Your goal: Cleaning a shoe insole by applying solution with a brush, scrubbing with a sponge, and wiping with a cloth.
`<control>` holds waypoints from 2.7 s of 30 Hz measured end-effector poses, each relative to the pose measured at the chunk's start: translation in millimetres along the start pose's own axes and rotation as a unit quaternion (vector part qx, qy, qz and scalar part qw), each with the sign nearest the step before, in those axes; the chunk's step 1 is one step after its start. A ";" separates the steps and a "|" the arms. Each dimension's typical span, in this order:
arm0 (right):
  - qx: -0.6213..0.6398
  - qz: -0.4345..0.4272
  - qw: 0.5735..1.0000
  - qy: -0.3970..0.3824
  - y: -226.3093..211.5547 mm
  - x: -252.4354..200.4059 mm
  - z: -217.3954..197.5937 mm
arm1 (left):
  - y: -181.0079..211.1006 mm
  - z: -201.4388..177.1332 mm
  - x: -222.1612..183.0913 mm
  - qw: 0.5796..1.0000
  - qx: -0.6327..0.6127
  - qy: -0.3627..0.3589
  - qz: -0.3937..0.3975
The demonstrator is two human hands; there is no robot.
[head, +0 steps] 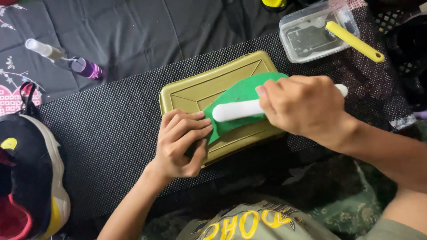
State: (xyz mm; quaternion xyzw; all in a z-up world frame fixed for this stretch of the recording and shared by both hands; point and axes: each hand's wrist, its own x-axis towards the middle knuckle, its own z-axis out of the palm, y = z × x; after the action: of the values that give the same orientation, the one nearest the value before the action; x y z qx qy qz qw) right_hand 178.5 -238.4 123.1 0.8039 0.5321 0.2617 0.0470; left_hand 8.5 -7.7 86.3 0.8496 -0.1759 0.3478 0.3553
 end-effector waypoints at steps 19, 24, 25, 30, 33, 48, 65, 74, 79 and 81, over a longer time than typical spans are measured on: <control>0.094 0.175 0.975 -0.103 105.1 -48.1 44.9 | -8.5 1.3 -20.0 0.999 -0.013 -0.010 -0.027; 0.122 0.352 0.886 -0.275 135.4 -28.5 44.5 | -12.8 8.0 -33.0 0.999 0.008 0.028 0.040; 0.120 0.356 0.885 -0.274 137.1 -32.2 53.3 | -13.8 10.8 -33.3 0.999 0.004 0.028 0.043; -0.070 0.263 0.933 -0.236 139.2 -53.5 108.0 | -16.0 18.0 -38.6 0.997 0.033 0.067 0.027; -0.105 0.259 0.933 -0.227 139.6 -58.4 126.3 | -19.1 20.3 -43.7 0.997 0.029 0.074 0.023; 0.133 0.436 0.836 -0.306 169.7 -63.3 79.2 | -21.4 18.8 -47.7 0.997 0.023 0.073 0.032; 0.079 -0.006 0.997 -0.025 -3.7 14.5 12.0 | -21.8 24.5 -52.2 0.992 0.023 0.118 0.043; 0.009 -0.058 0.998 0.025 27.5 -7.6 37.1 | -21.0 27.3 -49.2 0.988 0.027 0.149 0.039; -0.016 -0.083 0.996 0.008 64.1 -19.1 51.1 | -18.6 23.8 -47.4 0.991 0.023 0.127 0.041; -0.054 -0.087 0.995 0.003 82.8 -26.0 58.2 | -18.6 23.3 -46.9 0.991 0.021 0.128 0.040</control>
State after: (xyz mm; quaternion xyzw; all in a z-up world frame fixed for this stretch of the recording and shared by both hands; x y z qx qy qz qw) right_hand 267.0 -285.0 92.7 0.7499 0.5851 0.2877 0.1117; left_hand -3.2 -9.4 32.0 0.7977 -0.1558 0.4712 0.3427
